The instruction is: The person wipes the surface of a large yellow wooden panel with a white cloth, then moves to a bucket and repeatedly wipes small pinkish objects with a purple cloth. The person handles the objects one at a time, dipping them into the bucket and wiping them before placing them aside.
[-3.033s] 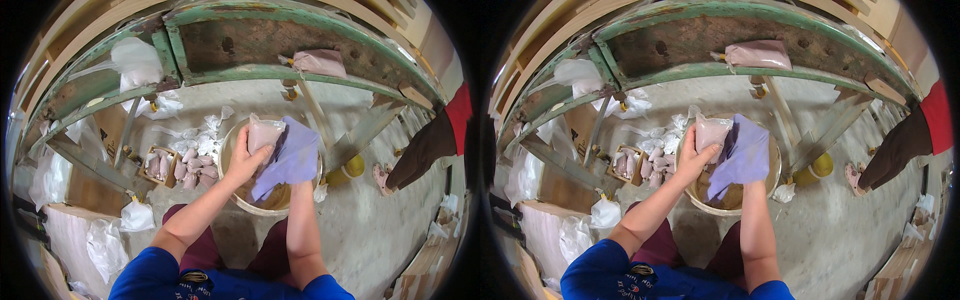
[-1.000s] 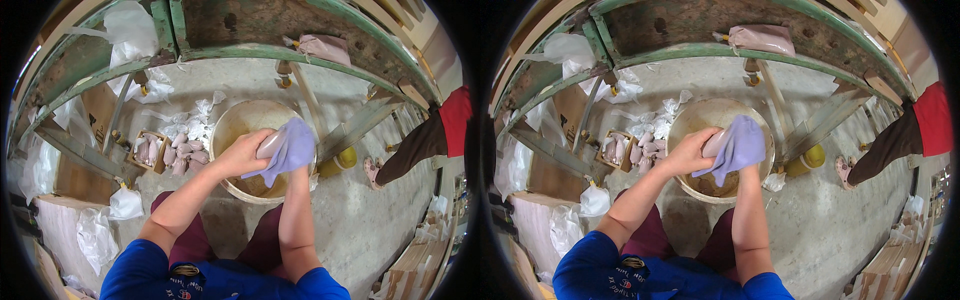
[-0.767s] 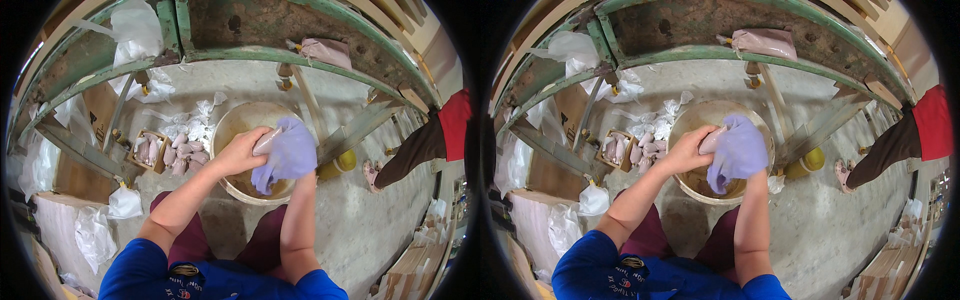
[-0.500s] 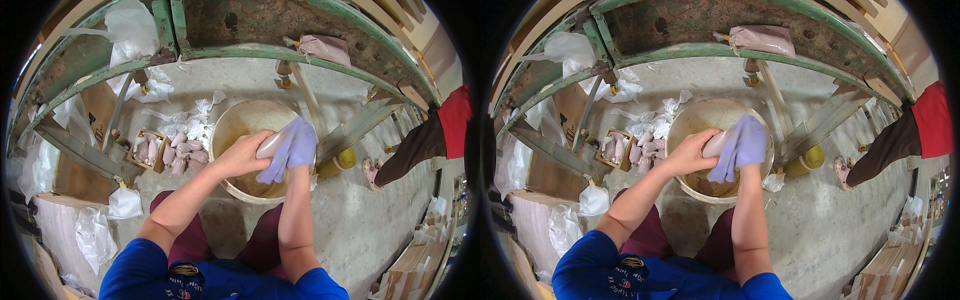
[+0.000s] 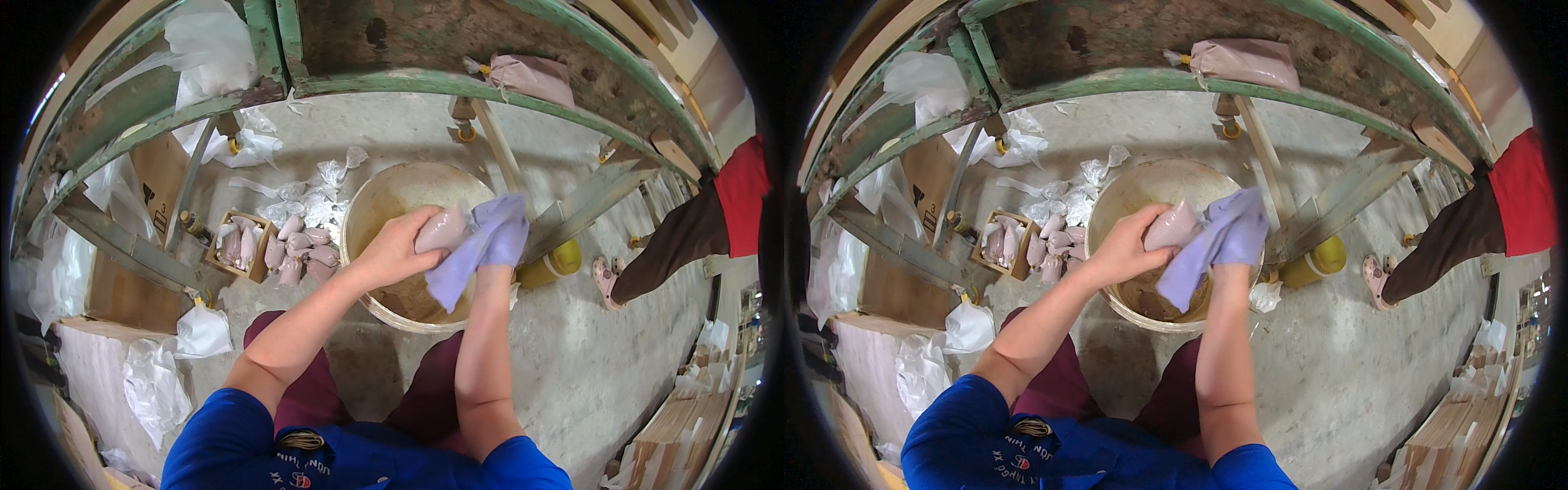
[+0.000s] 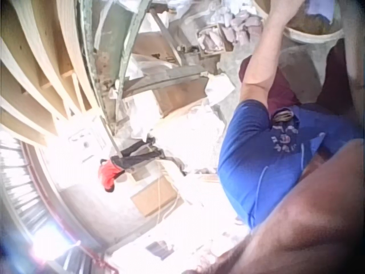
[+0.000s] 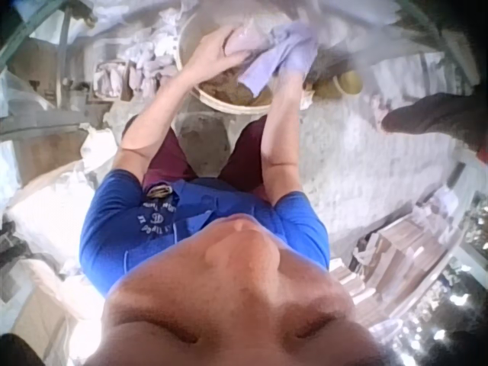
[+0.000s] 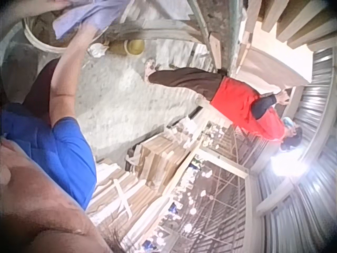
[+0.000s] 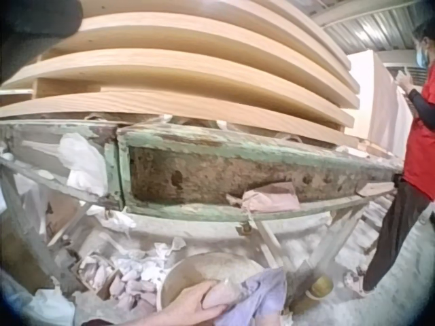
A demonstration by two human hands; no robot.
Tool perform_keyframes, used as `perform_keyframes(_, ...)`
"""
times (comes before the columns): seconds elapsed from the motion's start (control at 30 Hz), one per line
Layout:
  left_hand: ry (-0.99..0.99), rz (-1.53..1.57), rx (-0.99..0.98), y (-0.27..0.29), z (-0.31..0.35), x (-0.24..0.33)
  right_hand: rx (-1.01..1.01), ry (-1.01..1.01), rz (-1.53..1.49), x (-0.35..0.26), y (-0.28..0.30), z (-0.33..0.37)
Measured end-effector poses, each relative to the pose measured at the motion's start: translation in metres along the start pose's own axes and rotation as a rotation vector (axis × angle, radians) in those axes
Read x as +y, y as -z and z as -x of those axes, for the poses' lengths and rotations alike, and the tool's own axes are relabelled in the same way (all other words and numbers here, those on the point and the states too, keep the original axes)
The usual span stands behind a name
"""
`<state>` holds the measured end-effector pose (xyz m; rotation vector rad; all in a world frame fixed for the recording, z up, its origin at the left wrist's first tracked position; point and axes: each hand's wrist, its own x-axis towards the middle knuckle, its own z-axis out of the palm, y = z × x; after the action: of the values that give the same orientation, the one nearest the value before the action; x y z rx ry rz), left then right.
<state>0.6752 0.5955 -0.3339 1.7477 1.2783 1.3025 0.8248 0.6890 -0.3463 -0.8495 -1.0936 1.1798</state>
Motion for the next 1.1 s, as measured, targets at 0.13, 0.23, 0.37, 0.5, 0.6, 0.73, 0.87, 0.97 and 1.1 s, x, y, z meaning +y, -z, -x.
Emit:
perform_keyframes(0.13, 0.037, -0.024, 0.229, -0.001, -0.001, 0.002, -0.16, 0.267, 0.267, 0.002, -0.002, 0.001)
perform_keyframes(0.23, 0.001, -0.131, 0.314, -0.005, -0.002, -0.004, -0.301, 0.653, 0.93, 0.01, -0.009, 0.011)
perform_keyframes(0.37, -0.012, 0.022, 0.279, -0.008, -0.001, -0.007, -0.456, 0.43, 0.72, -0.002, -0.016, 0.017)
perform_keyframes(0.5, 0.006, 0.198, 0.24, -0.004, -0.004, -0.014, -0.311, 0.087, 0.11, 0.001, -0.017, 0.024)
perform_keyframes(0.6, 0.021, 0.234, 0.294, 0.002, -0.007, -0.012, -0.332, -0.075, -0.14, -0.002, -0.022, 0.022)
perform_keyframes(0.73, 0.031, -0.016, 0.374, 0.005, -0.005, -0.007, -0.357, 0.278, 0.493, -0.018, -0.036, 0.026)
perform_keyframes(0.87, -0.018, -0.017, 0.346, -0.011, -0.002, -0.005, -0.55, 0.839, 1.36, -0.021, -0.029, 0.019)
perform_keyframes(0.97, 0.066, 0.304, 0.228, -0.004, -0.004, -0.018, -0.409, 0.298, 0.51, -0.014, -0.022, 0.021)
perform_keyframes(1.1, 0.155, 0.538, 0.19, 0.001, -0.007, -0.014, -0.26, -0.2, -0.117, -0.014, -0.027, 0.024)
